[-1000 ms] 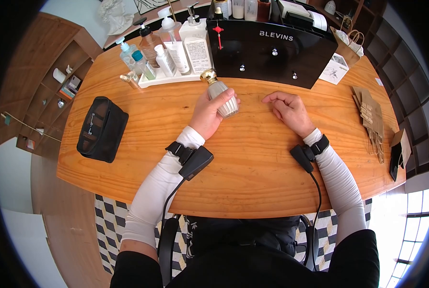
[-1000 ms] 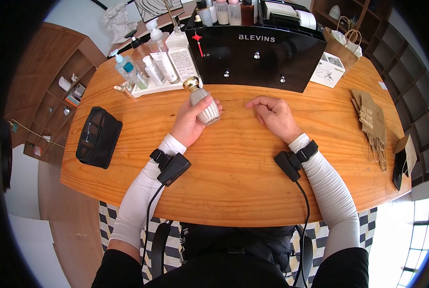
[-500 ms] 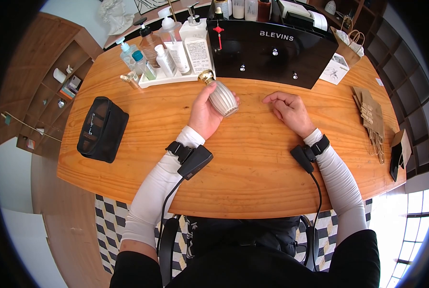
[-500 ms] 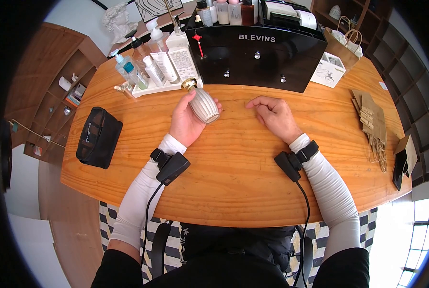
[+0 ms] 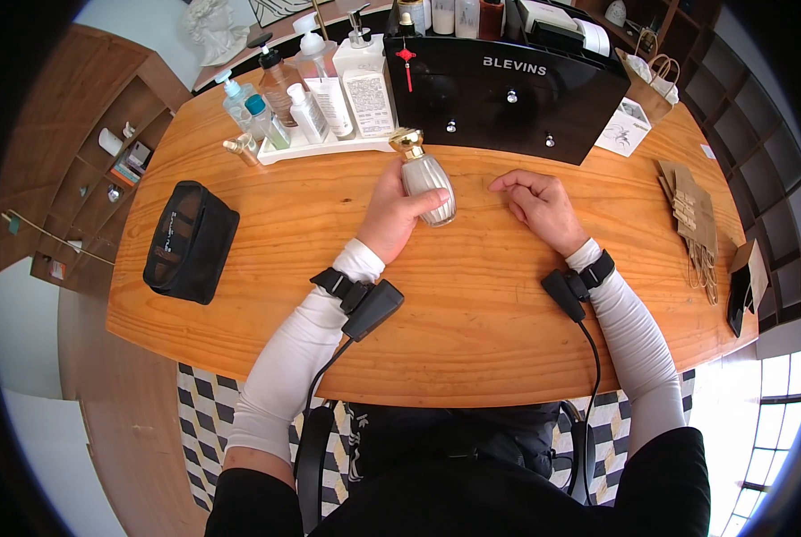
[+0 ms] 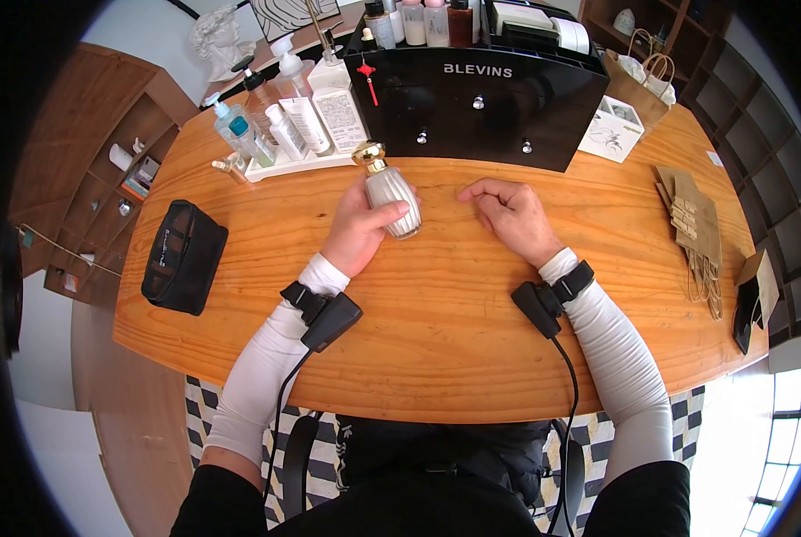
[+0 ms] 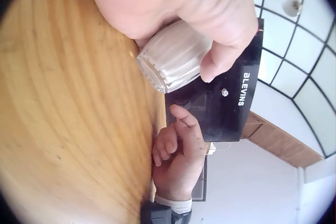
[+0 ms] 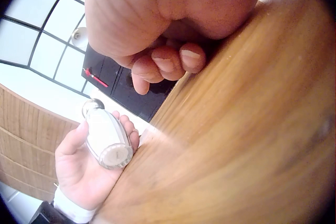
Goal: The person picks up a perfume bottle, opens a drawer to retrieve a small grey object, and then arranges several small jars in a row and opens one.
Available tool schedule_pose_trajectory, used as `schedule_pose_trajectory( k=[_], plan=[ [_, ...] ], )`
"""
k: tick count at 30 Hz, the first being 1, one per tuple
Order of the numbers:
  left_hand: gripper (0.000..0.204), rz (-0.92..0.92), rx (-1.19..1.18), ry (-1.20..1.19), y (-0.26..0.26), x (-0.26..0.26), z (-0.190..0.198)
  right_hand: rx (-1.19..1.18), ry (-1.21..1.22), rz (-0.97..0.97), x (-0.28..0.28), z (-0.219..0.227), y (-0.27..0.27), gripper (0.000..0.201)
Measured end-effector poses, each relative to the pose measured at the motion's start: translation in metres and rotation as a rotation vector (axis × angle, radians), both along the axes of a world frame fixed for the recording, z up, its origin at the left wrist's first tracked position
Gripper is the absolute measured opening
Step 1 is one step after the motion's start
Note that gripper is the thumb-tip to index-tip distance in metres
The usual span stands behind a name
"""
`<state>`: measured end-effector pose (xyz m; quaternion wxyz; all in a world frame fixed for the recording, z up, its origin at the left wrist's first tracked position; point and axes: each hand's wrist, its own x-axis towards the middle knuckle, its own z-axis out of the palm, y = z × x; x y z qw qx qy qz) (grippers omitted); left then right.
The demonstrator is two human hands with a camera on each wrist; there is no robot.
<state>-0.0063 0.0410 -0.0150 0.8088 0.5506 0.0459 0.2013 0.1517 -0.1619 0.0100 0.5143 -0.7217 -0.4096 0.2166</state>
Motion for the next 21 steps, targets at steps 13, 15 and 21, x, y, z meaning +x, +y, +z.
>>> schedule_pose_trajectory(
  k=[13, 15, 21],
  plan=[
    [0.061, 0.027, 0.298, 0.050, -0.011, -0.004, 0.011, 0.004, 0.018, 0.004, 0.001, -0.001, 0.000, 0.027],
    [0.064, 0.006, 0.327, 0.046, -0.012, -0.004, 0.010, 0.008, 0.022, 0.007, 0.002, -0.003, 0.000, 0.027],
    [0.066, 0.022, 0.452, 0.043, -0.011, -0.004, 0.011, 0.019, 0.015, 0.009, 0.003, -0.005, 0.001, 0.027]
  ],
)
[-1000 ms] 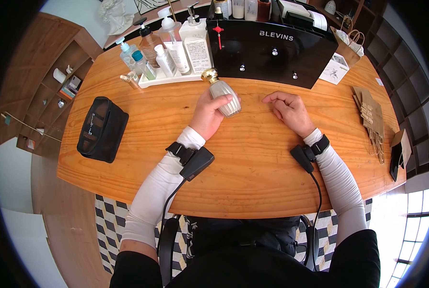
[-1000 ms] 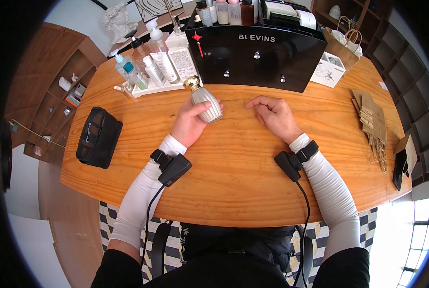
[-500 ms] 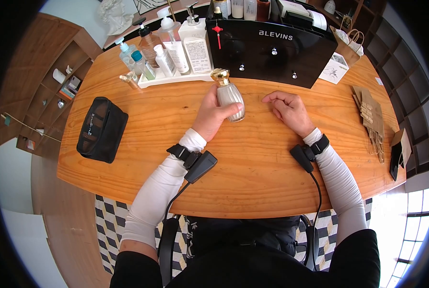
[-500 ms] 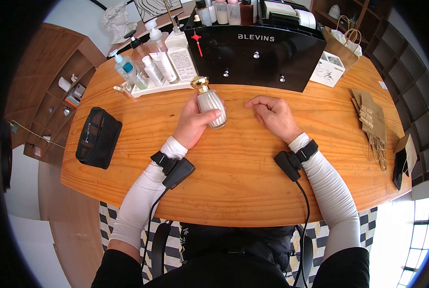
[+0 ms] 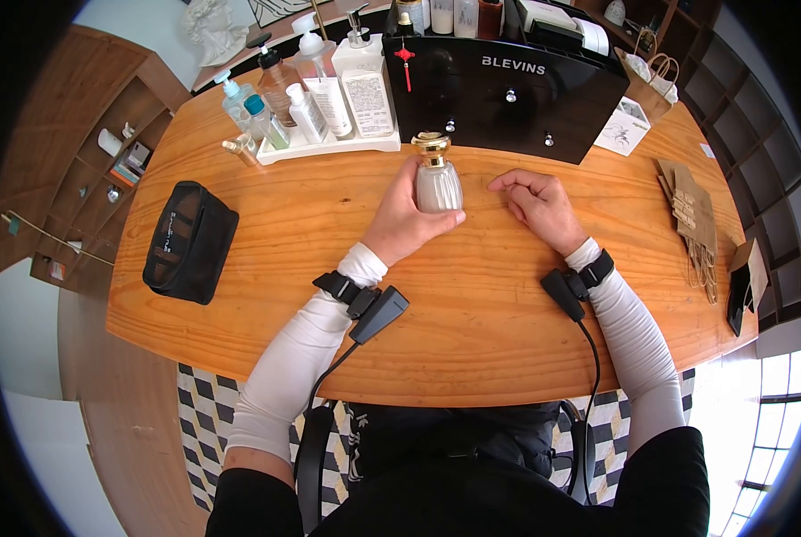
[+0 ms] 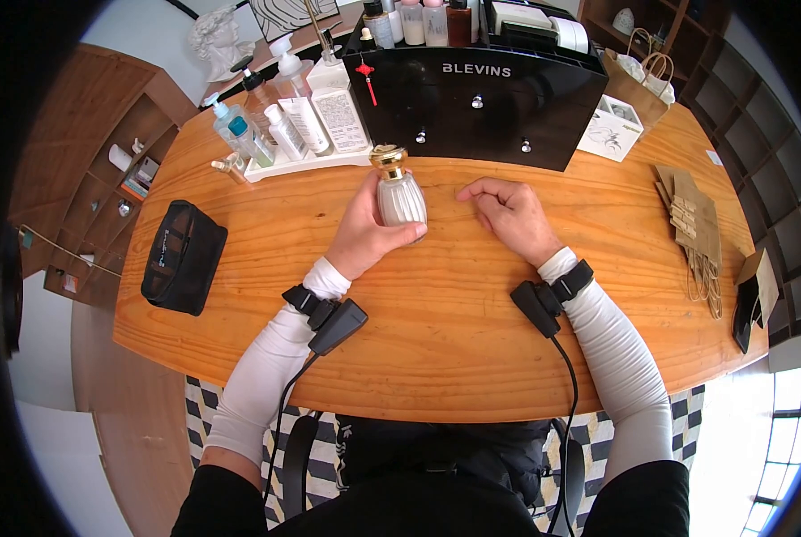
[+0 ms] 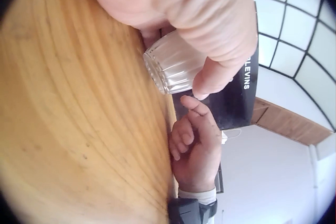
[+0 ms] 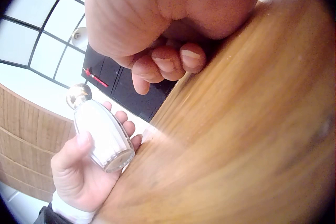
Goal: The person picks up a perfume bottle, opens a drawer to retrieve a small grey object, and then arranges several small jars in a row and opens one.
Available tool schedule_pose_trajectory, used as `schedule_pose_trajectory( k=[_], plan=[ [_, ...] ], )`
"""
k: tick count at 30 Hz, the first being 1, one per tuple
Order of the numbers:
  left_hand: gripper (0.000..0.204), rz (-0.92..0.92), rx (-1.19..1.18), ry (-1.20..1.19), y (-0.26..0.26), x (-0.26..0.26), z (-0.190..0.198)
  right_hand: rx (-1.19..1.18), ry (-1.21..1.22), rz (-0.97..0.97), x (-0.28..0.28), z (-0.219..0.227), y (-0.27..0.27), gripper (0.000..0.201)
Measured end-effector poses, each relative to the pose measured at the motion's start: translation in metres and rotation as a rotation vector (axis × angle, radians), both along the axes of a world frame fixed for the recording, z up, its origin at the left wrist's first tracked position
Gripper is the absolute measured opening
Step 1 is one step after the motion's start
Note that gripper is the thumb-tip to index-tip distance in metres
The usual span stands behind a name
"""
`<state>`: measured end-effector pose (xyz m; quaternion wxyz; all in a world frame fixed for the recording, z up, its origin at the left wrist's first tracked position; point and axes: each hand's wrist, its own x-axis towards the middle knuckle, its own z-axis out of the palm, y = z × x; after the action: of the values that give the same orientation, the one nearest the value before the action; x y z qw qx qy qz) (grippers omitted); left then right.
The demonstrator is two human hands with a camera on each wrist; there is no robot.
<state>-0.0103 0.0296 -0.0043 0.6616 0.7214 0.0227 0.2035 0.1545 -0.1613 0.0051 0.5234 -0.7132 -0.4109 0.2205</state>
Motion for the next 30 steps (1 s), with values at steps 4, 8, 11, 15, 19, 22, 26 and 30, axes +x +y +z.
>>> schedule_pose_trajectory(
  k=[4, 8, 11, 15, 19, 22, 26, 30],
  plan=[
    [0.062, -0.015, -0.003, 0.009, -0.0002, -0.0013, 0.0015, -0.002, 0.012, 0.005, -0.0002, 0.0007, -0.0003, 0.027],
    [0.056, -0.033, -0.087, -0.004, 0.0003, -0.0012, 0.0001, -0.009, 0.012, 0.005, -0.0010, 0.0020, -0.0004, 0.027],
    [0.053, -0.015, -0.056, -0.022, 0.0017, -0.0006, -0.0029, -0.010, 0.011, 0.007, -0.0016, 0.0030, -0.0007, 0.027],
    [0.050, -0.007, -0.067, -0.034, 0.0005, -0.0017, -0.0005, -0.019, 0.002, 0.002, -0.0018, 0.0034, -0.0004, 0.028],
    [0.049, 0.002, -0.079, -0.033, -0.0001, -0.0029, 0.0012, -0.024, 0.000, -0.005, -0.0019, 0.0036, -0.0003, 0.028],
    [0.049, 0.005, -0.081, -0.036, 0.0000, -0.0042, 0.0018, -0.023, -0.003, -0.003, -0.0015, 0.0031, -0.0001, 0.028],
    [0.048, -0.012, -0.112, -0.064, 0.0012, -0.0035, -0.0013, -0.027, -0.005, -0.005, -0.0019, 0.0038, -0.0004, 0.029],
    [0.047, -0.022, -0.114, -0.075, 0.0013, -0.0041, -0.0018, -0.024, -0.002, -0.006, -0.0019, 0.0034, -0.0004, 0.028]
  ],
)
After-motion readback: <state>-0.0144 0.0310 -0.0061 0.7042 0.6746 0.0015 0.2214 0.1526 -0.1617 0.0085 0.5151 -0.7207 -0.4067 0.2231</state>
